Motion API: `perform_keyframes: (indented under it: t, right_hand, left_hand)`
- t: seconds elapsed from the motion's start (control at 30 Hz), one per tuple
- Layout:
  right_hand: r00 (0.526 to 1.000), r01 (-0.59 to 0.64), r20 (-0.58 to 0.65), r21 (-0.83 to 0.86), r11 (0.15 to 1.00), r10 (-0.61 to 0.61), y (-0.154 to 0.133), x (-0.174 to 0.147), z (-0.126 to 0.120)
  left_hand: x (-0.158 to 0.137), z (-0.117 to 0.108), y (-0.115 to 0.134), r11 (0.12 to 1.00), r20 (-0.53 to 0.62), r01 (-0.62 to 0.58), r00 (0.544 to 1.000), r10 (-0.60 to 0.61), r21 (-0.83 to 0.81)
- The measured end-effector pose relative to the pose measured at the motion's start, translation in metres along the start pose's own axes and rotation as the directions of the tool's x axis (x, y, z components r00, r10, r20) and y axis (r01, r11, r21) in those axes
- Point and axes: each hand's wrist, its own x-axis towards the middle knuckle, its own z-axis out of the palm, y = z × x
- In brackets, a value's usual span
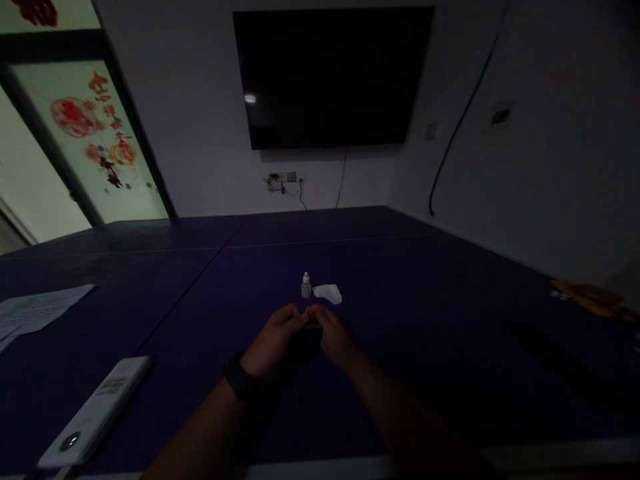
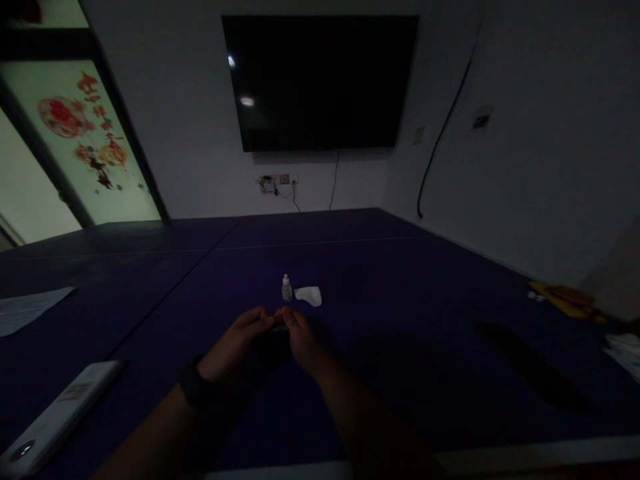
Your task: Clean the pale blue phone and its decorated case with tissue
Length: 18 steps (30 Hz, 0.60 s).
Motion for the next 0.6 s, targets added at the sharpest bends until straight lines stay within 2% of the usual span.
perform_keyframes:
  t: [0.13,0.2,0.27,0.43,0.53,0.6]
  right_hand:
    - [0.99,0.088,-0.102,-0.128,0.988,-0.101,-0.001,-0.002,0.005]
    - [0.963,0.152,-0.187,-0.212,0.965,-0.193,-0.005,-0.007,0.007]
    - [0.929,0.224,-0.22,-0.307,0.925,-0.298,-0.011,-0.014,0.01]
    - [0.876,0.363,-0.106,-0.498,0.788,-0.471,-0.023,-0.028,0.018]
    - [0.817,0.443,0.025,-0.666,0.6,-0.576,-0.024,-0.03,0.023]
    - [0.781,0.45,0.064,-0.747,0.489,-0.621,-0.023,-0.03,0.026]
  left_hand:
    - [0.003,0.001,-0.001,0.998,-0.036,0.035,0.999,-0.037,-0.05]
    - [0.004,0.001,-0.003,0.999,-0.064,0.015,0.998,-0.018,-0.042]
    - [0.005,0.001,-0.004,0.999,-0.094,-0.007,0.996,0.004,-0.04]
    - [0.01,-0.003,-0.006,0.998,-0.169,-0.044,0.985,0.035,-0.055]
    - [0.012,-0.004,-0.008,0.997,-0.203,-0.053,0.978,0.041,-0.054]
    - [0.012,-0.004,-0.009,0.997,-0.211,-0.045,0.977,0.032,-0.056]
